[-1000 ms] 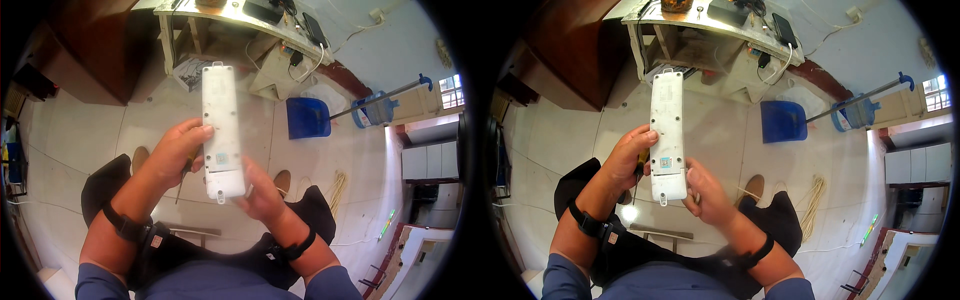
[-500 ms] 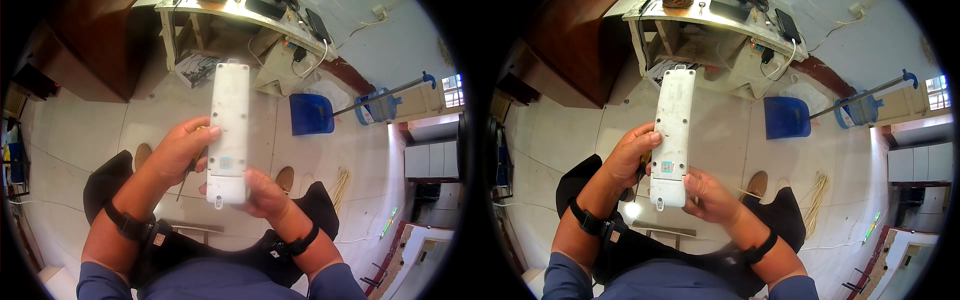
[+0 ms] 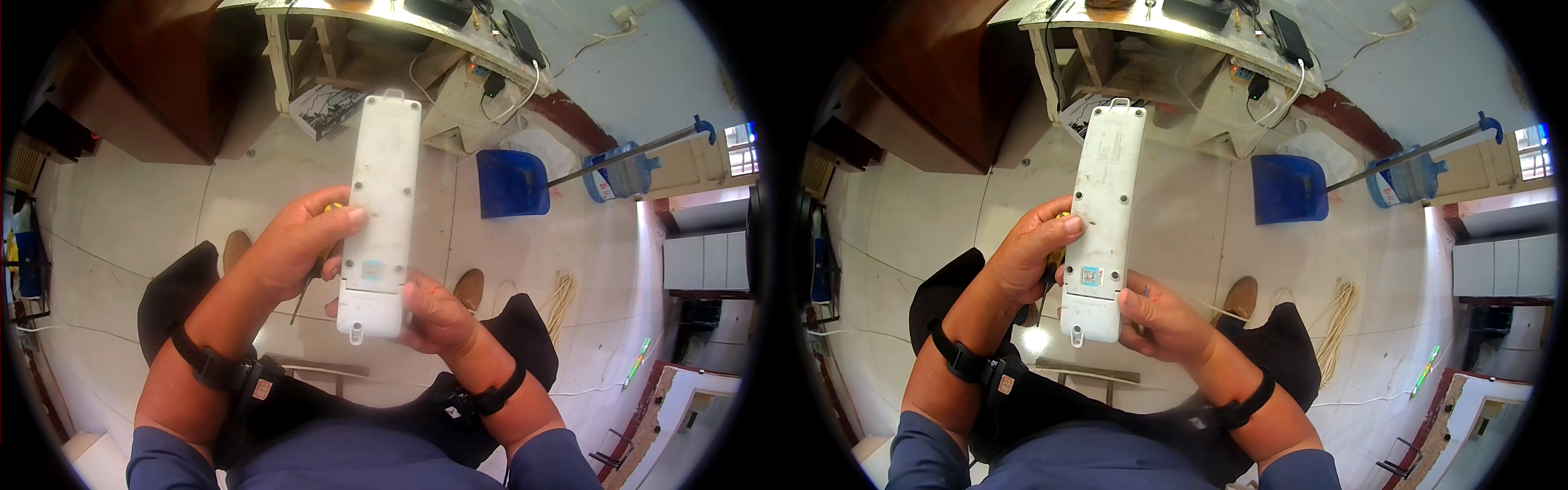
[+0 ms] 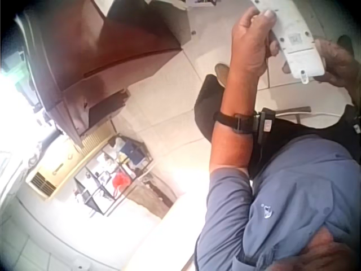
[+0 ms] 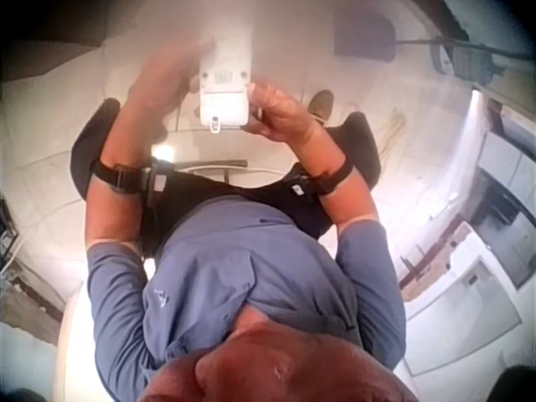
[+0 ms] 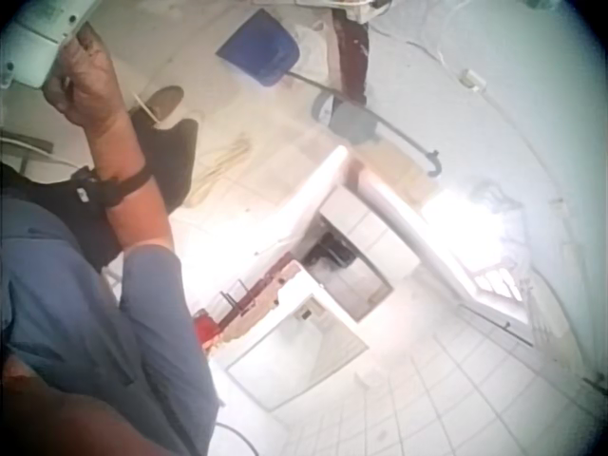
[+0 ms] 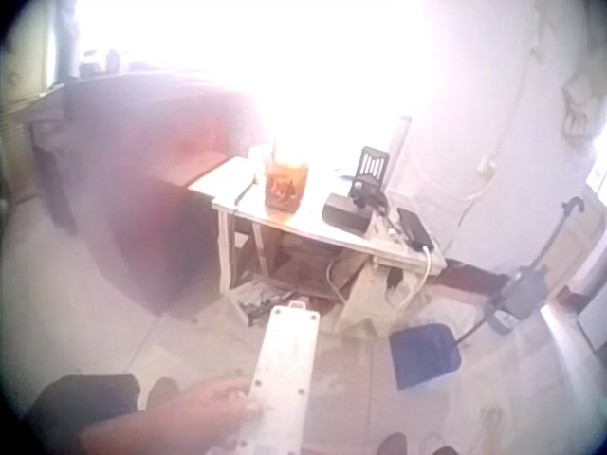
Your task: The person uses a screwdriver to open a white power strip, removes an internal cover, and inserts electrical wires into the terminals.
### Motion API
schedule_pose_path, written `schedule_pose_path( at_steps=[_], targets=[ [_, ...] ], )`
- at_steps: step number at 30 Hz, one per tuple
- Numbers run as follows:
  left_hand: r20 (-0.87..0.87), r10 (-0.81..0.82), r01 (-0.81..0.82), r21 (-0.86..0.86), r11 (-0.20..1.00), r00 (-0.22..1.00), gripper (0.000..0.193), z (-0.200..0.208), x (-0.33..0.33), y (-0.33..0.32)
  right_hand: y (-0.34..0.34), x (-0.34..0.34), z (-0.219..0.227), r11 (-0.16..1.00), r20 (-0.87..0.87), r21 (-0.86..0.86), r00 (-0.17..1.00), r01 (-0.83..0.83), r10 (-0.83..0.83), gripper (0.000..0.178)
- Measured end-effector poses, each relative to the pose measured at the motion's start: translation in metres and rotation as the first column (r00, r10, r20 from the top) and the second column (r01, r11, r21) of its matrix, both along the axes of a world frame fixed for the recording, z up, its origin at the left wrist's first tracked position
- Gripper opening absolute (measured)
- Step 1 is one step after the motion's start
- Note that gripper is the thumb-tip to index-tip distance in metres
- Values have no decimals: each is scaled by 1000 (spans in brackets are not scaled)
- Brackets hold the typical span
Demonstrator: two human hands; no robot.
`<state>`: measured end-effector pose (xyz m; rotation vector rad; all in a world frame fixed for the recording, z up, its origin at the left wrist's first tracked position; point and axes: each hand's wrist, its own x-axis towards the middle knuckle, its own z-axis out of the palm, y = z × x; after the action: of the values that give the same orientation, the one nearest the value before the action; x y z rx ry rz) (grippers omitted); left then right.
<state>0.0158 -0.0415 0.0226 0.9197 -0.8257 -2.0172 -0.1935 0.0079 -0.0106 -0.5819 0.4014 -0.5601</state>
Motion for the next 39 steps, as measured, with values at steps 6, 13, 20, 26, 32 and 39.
schedule_pose_path(
  at_steps=[6, 13, 20, 26, 32, 39],
  targets=[
    [-10, -11, 11, -6, 1000, 1000, 27, -1, 1, 0, -1, 0, 1, 1000, 2, -16, 1000, -5, 5, 73],
    [20, 1, -1, -32, 999, 1000, 47, -9, 1, -1, 0, -1, -2, 1000, -12, -6, 1000, -7, 7, 73],
    [11, -4, 4, -30, 1000, 1000, 47, -8, 0, -1, -1, 1, 2, 1000, -3, -13, 1000, -7, 7, 73],
    [14, 1, -1, -24, 1000, 1000, 46, -9, 0, -1, -2, 2, 5, 1000, -2, -12, 1000, -8, 8, 73],
    [13, 0, 0, -16, 1000, 1000, 46, -10, 0, -2, -4, 4, 8, 1000, -1, -13, 1000, 0, 0, 74],
    [28, 2, -2, 1, 1000, 1000, 44, -10, -1, -1, -4, 3, 13, 1000, -10, -16, 1000, -7, 7, 76]
  ],
)
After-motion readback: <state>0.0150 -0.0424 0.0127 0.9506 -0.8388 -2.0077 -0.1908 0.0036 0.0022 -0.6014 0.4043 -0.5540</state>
